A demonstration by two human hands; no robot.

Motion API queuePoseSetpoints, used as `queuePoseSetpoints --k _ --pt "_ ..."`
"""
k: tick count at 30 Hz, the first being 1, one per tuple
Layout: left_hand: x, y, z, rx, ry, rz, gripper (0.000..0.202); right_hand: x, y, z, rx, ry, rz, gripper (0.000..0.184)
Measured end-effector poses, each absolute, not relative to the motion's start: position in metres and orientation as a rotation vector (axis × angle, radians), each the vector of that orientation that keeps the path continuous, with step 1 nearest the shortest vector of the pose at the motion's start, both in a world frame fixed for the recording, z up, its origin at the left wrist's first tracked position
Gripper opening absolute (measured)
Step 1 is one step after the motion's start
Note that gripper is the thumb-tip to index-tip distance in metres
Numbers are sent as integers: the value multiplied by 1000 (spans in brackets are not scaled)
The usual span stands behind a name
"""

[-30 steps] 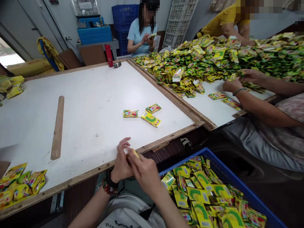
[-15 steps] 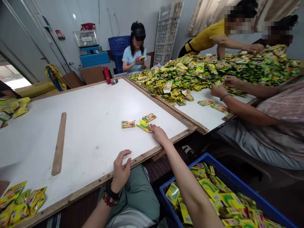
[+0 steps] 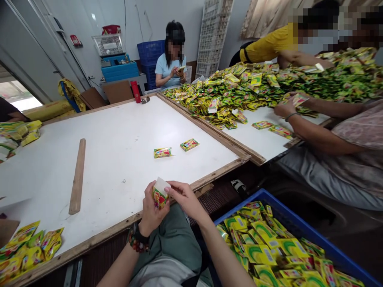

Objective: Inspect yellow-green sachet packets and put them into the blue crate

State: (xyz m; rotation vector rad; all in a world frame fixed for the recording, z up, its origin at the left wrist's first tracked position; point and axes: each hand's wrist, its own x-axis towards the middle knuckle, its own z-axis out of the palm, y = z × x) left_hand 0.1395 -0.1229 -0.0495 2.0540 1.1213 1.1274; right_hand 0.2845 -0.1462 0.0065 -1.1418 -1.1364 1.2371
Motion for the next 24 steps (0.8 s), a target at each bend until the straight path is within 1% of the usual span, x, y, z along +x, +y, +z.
queuePoseSetpoints --k 3,6,8,12,15,17,21,22,24 --pt "140 -125 -63 2122 1102 1296 61 267 -149 -5 -1161 -1061 1154 29" --pt "141 -124 -63 2104 1012 1389 66 255 -154 -3 -1156 -1215 973 27" --pt "140 -122 -57 2058 964 1285 66 251 -158 -1 -1175 -1334 863 27" --pt "140 -121 -46 2040 1046 991 50 253 -159 -4 -1387 -1238 741 31" --pt "141 -121 -45 2048 1119 963 49 257 -156 -6 -1395 -1215 814 31" --pt "142 -122 -45 2027 1131 975 43 257 -155 -7 -1336 -1323 822 30" --pt "141 -122 -44 1994 1056 972 31 252 -160 -9 -1316 -1548 691 38" --pt "140 -122 -43 2007 1013 956 33 252 -165 -10 -1318 -1579 650 38" --pt "137 -122 -40 2057 912 941 47 261 -180 -9 -1378 -1640 570 40"
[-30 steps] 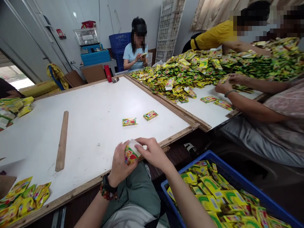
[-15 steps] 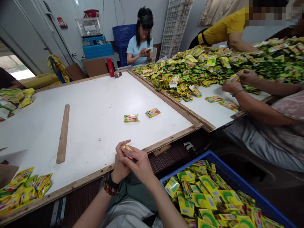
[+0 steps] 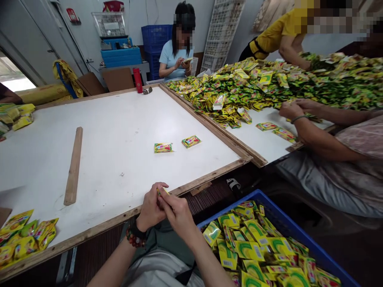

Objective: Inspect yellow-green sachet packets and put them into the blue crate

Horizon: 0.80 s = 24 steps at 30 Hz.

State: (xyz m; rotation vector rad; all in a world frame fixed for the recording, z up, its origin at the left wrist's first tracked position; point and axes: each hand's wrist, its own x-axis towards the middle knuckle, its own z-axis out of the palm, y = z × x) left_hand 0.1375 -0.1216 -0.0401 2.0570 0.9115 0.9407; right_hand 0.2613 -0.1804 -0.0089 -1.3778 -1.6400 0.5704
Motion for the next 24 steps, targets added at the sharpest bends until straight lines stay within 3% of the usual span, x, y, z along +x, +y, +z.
queuePoseSetpoints --k 3,5,7,13,17,19,24 --pt "135 -120 -38 2099 812 964 64 301 -214 -4 -1880 -1689 405 39" --pt "136 -119 -38 2062 838 993 49 338 -227 0 -2381 -1647 279 35" --pt "138 -119 -38 2042 860 1016 31 370 -219 2 -2608 -1619 191 36" --pt "144 -120 -38 2148 884 1073 13 411 -67 4 -2328 -1291 373 56" --pt "146 -120 -43 2189 965 1106 13 414 16 3 -2289 -1159 428 46" --pt "148 -120 -47 2187 1031 1170 27 406 25 1 -2190 -1218 472 34" --pt "154 -119 -49 2153 1341 1365 90 352 -43 5 -1785 -1513 547 21"
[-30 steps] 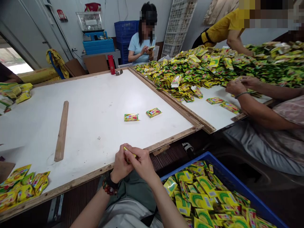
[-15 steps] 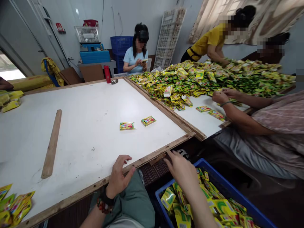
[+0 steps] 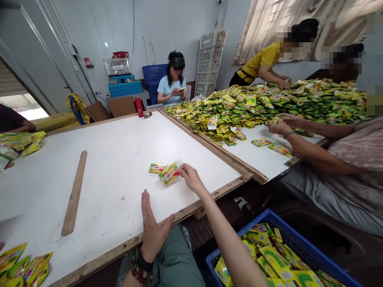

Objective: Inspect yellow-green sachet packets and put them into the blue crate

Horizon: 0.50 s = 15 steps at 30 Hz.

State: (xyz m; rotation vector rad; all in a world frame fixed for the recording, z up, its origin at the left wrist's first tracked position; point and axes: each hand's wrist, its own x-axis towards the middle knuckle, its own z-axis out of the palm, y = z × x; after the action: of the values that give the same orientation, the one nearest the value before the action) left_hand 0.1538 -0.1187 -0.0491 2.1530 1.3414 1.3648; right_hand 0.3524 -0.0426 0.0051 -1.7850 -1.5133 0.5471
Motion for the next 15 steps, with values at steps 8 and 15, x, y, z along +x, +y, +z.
queuePoseSetpoints --k 8,15 --pt "151 -123 -42 2154 1201 1261 70 285 -174 34 -1341 -1605 672 24" --pt "160 -141 -71 2142 1043 1357 49 272 -170 -1 -1344 -1088 836 47"
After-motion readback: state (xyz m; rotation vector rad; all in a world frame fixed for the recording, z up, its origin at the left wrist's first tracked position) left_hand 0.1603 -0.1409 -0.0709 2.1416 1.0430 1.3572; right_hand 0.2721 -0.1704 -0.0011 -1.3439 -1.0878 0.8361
